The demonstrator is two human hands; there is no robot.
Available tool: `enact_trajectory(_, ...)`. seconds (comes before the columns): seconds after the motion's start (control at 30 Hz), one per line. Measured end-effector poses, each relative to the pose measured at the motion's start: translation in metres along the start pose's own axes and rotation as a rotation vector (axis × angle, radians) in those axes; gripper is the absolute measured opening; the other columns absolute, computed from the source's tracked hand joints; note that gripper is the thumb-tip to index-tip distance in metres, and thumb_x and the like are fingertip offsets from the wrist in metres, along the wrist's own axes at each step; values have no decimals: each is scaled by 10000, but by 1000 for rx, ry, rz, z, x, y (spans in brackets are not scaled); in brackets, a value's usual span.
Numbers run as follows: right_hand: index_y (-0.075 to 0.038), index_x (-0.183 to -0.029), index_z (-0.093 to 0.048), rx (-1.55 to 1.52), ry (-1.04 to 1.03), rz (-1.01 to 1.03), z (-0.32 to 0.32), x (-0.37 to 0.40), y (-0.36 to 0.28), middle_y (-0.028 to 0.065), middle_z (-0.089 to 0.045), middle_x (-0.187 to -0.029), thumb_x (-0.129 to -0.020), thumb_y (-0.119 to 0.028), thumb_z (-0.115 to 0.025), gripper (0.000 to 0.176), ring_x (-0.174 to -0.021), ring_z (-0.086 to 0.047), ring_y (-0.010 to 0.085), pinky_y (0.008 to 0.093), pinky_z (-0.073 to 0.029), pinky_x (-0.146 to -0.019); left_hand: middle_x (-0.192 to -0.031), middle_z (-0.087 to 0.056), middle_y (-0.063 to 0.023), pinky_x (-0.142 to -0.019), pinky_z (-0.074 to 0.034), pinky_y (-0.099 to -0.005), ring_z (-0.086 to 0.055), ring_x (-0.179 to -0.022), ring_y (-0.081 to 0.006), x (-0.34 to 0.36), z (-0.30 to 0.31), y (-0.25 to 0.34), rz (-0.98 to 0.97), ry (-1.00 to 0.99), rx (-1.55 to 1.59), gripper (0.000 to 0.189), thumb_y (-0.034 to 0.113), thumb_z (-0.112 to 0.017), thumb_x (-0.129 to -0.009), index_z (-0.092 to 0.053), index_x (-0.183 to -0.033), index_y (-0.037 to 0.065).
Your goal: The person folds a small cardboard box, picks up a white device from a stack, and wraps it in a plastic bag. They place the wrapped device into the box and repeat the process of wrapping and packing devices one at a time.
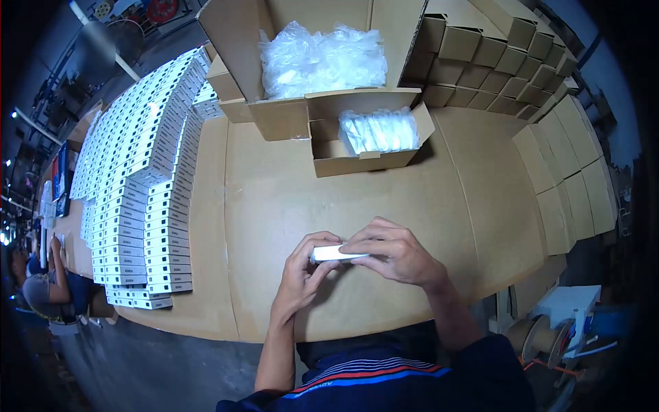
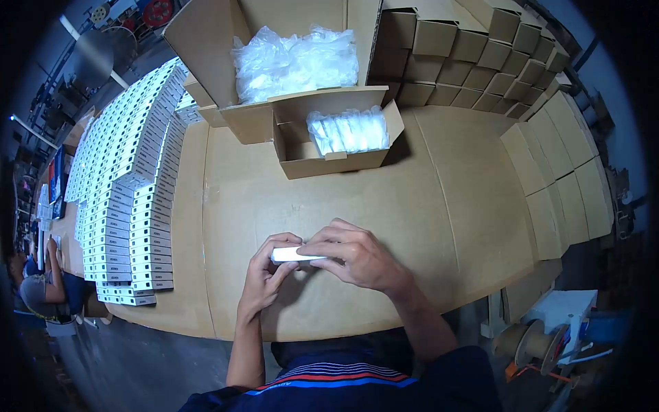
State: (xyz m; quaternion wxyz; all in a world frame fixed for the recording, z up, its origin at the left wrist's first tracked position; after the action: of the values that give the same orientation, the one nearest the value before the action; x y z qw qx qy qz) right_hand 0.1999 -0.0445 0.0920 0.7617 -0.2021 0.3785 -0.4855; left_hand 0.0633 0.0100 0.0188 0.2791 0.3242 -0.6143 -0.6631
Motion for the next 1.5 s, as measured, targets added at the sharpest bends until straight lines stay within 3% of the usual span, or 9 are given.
enact_trajectory(0.3,-10,-1103,-733,150,12,117,9,-28,-12,126,-680,-869,-804,-80,-850,329,-669,-680,239,376,-566,-607,-1386,-562,-139,-984,-530,-361,-585,-1257,-231,-21,14,15,-68,-59,-17,380,7,-728,-928,-623,-1293,14)
enact_trajectory(0.4,-4,-1115,-728,141,219,4,41,-37,-4,118,-665,-851,-805,-42,-846,334,-660,-685,227,341,-562,-567,-1425,-534,-157,-1004,-512,-363,-541,-1319,-256,-37,30,30,-49,225,99,541,58,-740,-929,-540,-1430,24)
enact_trajectory(0.53,79,-1111,-677,71,841,-173,86,-31,29,121,-678,-916,-855,81,-788,279,-714,-696,136,266,-588,-535,-1462,-489,-202,-1029,-513,-394,-513,-1356,-344,-69,38,32,-139,185,-656,699,72,-723,-920,-433,-1556,110)
enact_trajectory(0.67,52,-992,-675,233,1003,-97,77,-45,37,145,-666,-885,-800,64,-838,252,-701,-692,207,299,-575,-516,-1047,-718,-167,-821,-567,-447,-699,-924,-340,-93,17,16,-118,29,-818,781,97,-734,-911,-378,-1603,156)
enact_trajectory(0.7,34,-948,-667,364,984,-72,72,-53,31,139,-657,-862,-791,54,-843,237,-691,-675,243,346,-555,-535,-816,-723,-132,-717,-556,-470,-685,-712,-345,-93,15,24,-261,113,-833,835,125,-747,-903,-324,-1623,117)
enact_trajectory(0.83,21,-927,-671,507,888,-57,53,-70,44,144,-636,-821,-796,21,-835,210,-694,-655,304,402,-539,-592,-787,-705,-149,-677,-543,-485,-658,-668,-358,-101,12,7,-202,135,-906,865,173,-749,-895,-293,-1618,40)
enact_trajectory(1.27,14,-848,-698,704,553,-348,33,-99,102,166,-635,-860,-858,-66,-771,108,-759,-648,377,468,-517,-683,-871,-699,-99,-698,-541,-455,-689,-797,-301,-96,28,-6,-72,280,-982,822,237,-708,-904,-330,-1634,225)
enact_trajectory(1.37,31,-938,-715,731,498,-462,30,-92,106,168,-640,-981,-930,-99,-711,130,-816,-665,390,478,-528,-726,-859,-690,-108,-715,-546,-447,-688,-782,-320,-79,32,3,-212,362,-887,871,232,-707,-922,-246,-1662,234)
enact_trajectory(1.5,47,-1063,-718,744,514,-467,24,-83,99,185,-613,-1262,-1020,-143,-602,227,-983,-687,404,466,-549,-765,-992,-703,-172,-839,-541,-491,-684,-882,-394,-46,80,10,-4,153,-398,833,229,-708,-951,-259,-1652,196)
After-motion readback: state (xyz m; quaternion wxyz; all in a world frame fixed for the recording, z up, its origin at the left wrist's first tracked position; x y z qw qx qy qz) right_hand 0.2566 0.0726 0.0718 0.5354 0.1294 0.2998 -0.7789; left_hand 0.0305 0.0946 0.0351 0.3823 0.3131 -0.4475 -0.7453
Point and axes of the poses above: each hand's wrist, its own x-axis away from the middle knuckle, its own z-axis out of the back of the hand, y = z × x, the point moved 10 cm from there along -x, towards the middle knuckle
